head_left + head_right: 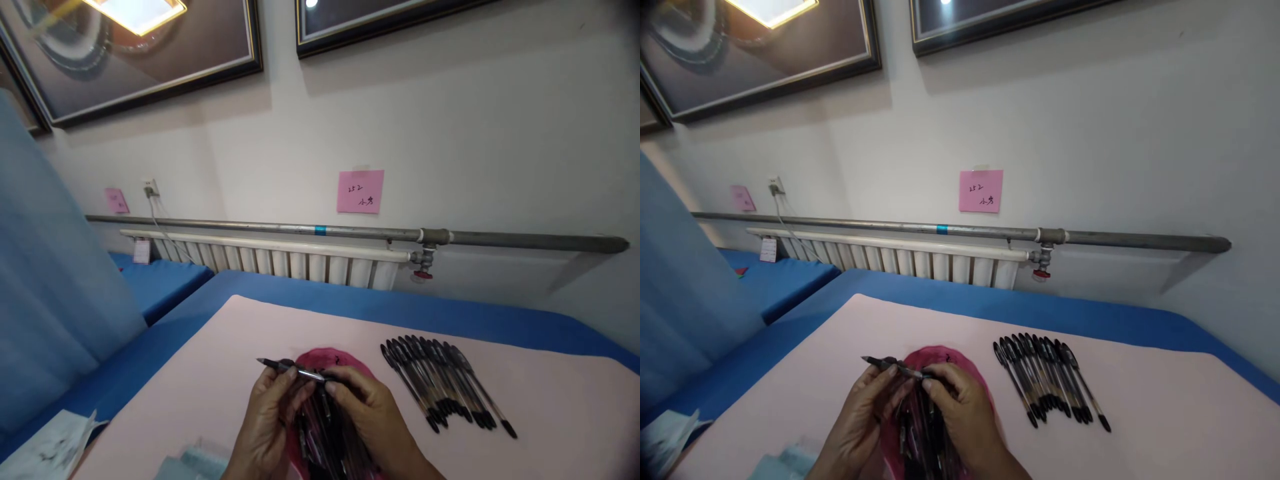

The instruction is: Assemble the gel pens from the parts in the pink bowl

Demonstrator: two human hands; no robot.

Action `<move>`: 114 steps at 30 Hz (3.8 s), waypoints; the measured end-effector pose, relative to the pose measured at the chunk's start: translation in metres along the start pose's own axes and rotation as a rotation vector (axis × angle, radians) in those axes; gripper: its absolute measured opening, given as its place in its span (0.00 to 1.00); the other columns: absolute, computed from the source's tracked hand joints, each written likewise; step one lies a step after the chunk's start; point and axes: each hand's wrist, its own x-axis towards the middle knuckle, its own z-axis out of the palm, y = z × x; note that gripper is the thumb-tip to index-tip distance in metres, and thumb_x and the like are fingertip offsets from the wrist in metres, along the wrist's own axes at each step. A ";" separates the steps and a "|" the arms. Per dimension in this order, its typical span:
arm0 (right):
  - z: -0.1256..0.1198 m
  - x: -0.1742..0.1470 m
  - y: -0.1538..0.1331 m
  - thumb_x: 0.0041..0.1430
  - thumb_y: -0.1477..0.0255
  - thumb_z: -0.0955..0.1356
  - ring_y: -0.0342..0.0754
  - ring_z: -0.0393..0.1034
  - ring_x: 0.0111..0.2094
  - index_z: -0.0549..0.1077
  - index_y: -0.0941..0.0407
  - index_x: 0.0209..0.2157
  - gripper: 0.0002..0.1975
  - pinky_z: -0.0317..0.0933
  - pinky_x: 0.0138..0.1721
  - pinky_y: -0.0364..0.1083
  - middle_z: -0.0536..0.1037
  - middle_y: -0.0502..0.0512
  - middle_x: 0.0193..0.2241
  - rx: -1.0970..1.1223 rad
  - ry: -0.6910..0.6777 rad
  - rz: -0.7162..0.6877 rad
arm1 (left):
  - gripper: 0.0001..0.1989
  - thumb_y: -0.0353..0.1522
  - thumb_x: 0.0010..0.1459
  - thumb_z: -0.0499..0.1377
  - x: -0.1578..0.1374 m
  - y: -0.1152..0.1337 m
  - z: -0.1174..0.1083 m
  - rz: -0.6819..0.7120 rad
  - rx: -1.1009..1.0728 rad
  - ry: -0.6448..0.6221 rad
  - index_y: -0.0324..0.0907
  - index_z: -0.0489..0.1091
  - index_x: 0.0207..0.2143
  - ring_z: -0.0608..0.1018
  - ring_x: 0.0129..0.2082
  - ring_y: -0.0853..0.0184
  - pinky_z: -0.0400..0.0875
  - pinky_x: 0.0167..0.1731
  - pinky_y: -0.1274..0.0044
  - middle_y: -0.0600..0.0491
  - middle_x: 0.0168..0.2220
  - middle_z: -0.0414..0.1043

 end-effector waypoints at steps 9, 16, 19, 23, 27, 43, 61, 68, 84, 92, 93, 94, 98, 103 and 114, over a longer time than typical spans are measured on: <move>-0.009 -0.001 0.011 0.61 0.71 0.60 0.47 0.72 0.34 0.71 0.53 0.36 0.09 0.66 0.38 0.46 0.77 0.53 0.32 -0.513 -0.004 -0.392 | 0.04 0.21 0.48 0.61 -0.001 -0.009 0.003 0.021 -0.028 0.027 0.37 0.71 0.27 0.79 0.31 0.66 0.75 0.37 0.73 0.50 0.28 0.76; -0.006 -0.003 0.007 0.63 0.71 0.58 0.46 0.70 0.33 0.69 0.53 0.34 0.10 0.65 0.35 0.45 0.75 0.52 0.30 -0.504 -0.070 -0.376 | 0.03 0.22 0.48 0.62 0.001 -0.007 0.000 -0.016 0.008 0.000 0.36 0.71 0.27 0.79 0.30 0.66 0.76 0.35 0.74 0.49 0.28 0.76; -0.006 -0.004 0.008 0.63 0.70 0.58 0.46 0.69 0.32 0.69 0.53 0.34 0.10 0.64 0.34 0.45 0.75 0.52 0.29 -0.544 -0.064 -0.392 | 0.03 0.23 0.48 0.62 0.000 -0.008 -0.001 -0.016 0.009 -0.011 0.36 0.71 0.27 0.78 0.30 0.67 0.76 0.35 0.74 0.49 0.28 0.76; -0.008 -0.003 0.008 0.63 0.68 0.57 0.45 0.67 0.27 0.67 0.54 0.26 0.14 0.62 0.29 0.44 0.72 0.51 0.24 -0.549 -0.068 -0.345 | 0.05 0.23 0.46 0.64 -0.002 -0.007 0.001 -0.022 0.023 -0.038 0.36 0.71 0.28 0.79 0.30 0.66 0.76 0.35 0.75 0.49 0.29 0.76; -0.013 0.000 0.002 0.63 0.68 0.58 0.45 0.68 0.31 0.69 0.53 0.32 0.11 0.64 0.33 0.44 0.74 0.51 0.28 -0.462 -0.119 -0.273 | 0.06 0.24 0.44 0.65 0.001 -0.005 -0.001 -0.021 0.020 -0.028 0.36 0.71 0.27 0.79 0.29 0.67 0.76 0.33 0.76 0.49 0.29 0.76; -0.018 0.000 0.004 0.59 0.73 0.62 0.48 0.69 0.35 0.68 0.55 0.37 0.06 0.63 0.35 0.47 0.74 0.55 0.33 -0.733 -0.163 -0.409 | 0.08 0.24 0.45 0.65 0.001 -0.005 -0.001 0.015 0.063 -0.023 0.37 0.70 0.29 0.78 0.28 0.68 0.75 0.32 0.77 0.51 0.28 0.76; -0.004 -0.004 0.015 0.61 0.72 0.58 0.47 0.67 0.29 0.68 0.56 0.29 0.11 0.61 0.31 0.47 0.73 0.55 0.27 -0.622 -0.191 -0.375 | 0.13 0.29 0.39 0.68 -0.004 0.001 0.002 0.059 0.167 -0.039 0.36 0.69 0.28 0.77 0.23 0.71 0.71 0.26 0.81 0.52 0.24 0.75; -0.002 -0.002 0.001 0.60 0.70 0.60 0.44 0.67 0.29 0.69 0.55 0.29 0.09 0.61 0.31 0.43 0.74 0.50 0.26 -0.260 -0.235 -0.115 | 0.14 0.28 0.37 0.69 -0.002 0.010 -0.002 0.046 0.147 -0.053 0.35 0.71 0.29 0.76 0.24 0.71 0.72 0.26 0.80 0.52 0.25 0.75; -0.021 0.010 0.021 0.53 0.82 0.60 0.50 0.64 0.41 0.72 0.56 0.39 0.15 0.58 0.43 0.49 0.74 0.57 0.38 -0.890 -0.323 -0.300 | 0.15 0.34 0.47 0.62 0.001 0.012 -0.006 0.051 0.269 -0.012 0.37 0.69 0.38 0.64 0.15 0.78 0.55 0.13 0.85 0.58 0.21 0.66; -0.011 0.014 0.033 0.53 0.80 0.62 0.52 0.64 0.38 0.73 0.57 0.32 0.09 0.58 0.42 0.53 0.74 0.58 0.34 -1.051 -0.370 -0.303 | 0.08 0.33 0.48 0.60 -0.004 0.004 -0.001 -0.080 0.322 -0.143 0.39 0.66 0.30 0.55 0.13 0.81 0.42 0.12 0.85 0.61 0.19 0.59; -0.012 0.015 0.032 0.53 0.80 0.62 0.52 0.64 0.37 0.73 0.57 0.31 0.09 0.58 0.42 0.53 0.74 0.57 0.34 -1.029 -0.362 -0.298 | 0.08 0.33 0.48 0.60 -0.004 0.003 -0.001 -0.094 0.333 -0.149 0.39 0.66 0.30 0.55 0.13 0.81 0.42 0.12 0.85 0.62 0.18 0.58; -0.013 0.016 0.030 0.53 0.79 0.61 0.52 0.65 0.37 0.73 0.57 0.31 0.10 0.58 0.41 0.53 0.74 0.57 0.33 -0.983 -0.348 -0.293 | 0.08 0.33 0.48 0.60 -0.005 0.003 -0.002 -0.107 0.347 -0.155 0.39 0.66 0.30 0.55 0.13 0.80 0.42 0.12 0.85 0.62 0.17 0.57; -0.021 0.019 0.014 0.56 0.75 0.62 0.49 0.66 0.39 0.72 0.55 0.38 0.10 0.59 0.42 0.50 0.75 0.54 0.37 -0.480 -0.113 -0.173 | 0.09 0.36 0.50 0.60 -0.006 0.000 -0.004 -0.122 0.433 -0.221 0.40 0.67 0.32 0.54 0.12 0.80 0.43 0.12 0.84 0.63 0.15 0.55; -0.027 0.023 -0.005 0.54 0.62 0.66 0.41 0.63 0.23 0.70 0.57 0.38 0.14 0.58 0.27 0.42 0.73 0.50 0.27 0.332 0.150 0.150 | 0.13 0.39 0.53 0.58 -0.012 -0.006 -0.006 -0.136 0.557 -0.319 0.39 0.70 0.35 0.55 0.13 0.79 0.45 0.13 0.83 0.60 0.16 0.58; -0.022 0.021 -0.007 0.50 0.65 0.69 0.38 0.61 0.21 0.71 0.58 0.34 0.12 0.55 0.24 0.39 0.72 0.48 0.22 0.489 0.144 0.202 | 0.10 0.38 0.51 0.60 -0.016 -0.004 -0.001 -0.207 0.596 -0.345 0.39 0.70 0.29 0.56 0.13 0.79 0.46 0.14 0.84 0.60 0.17 0.57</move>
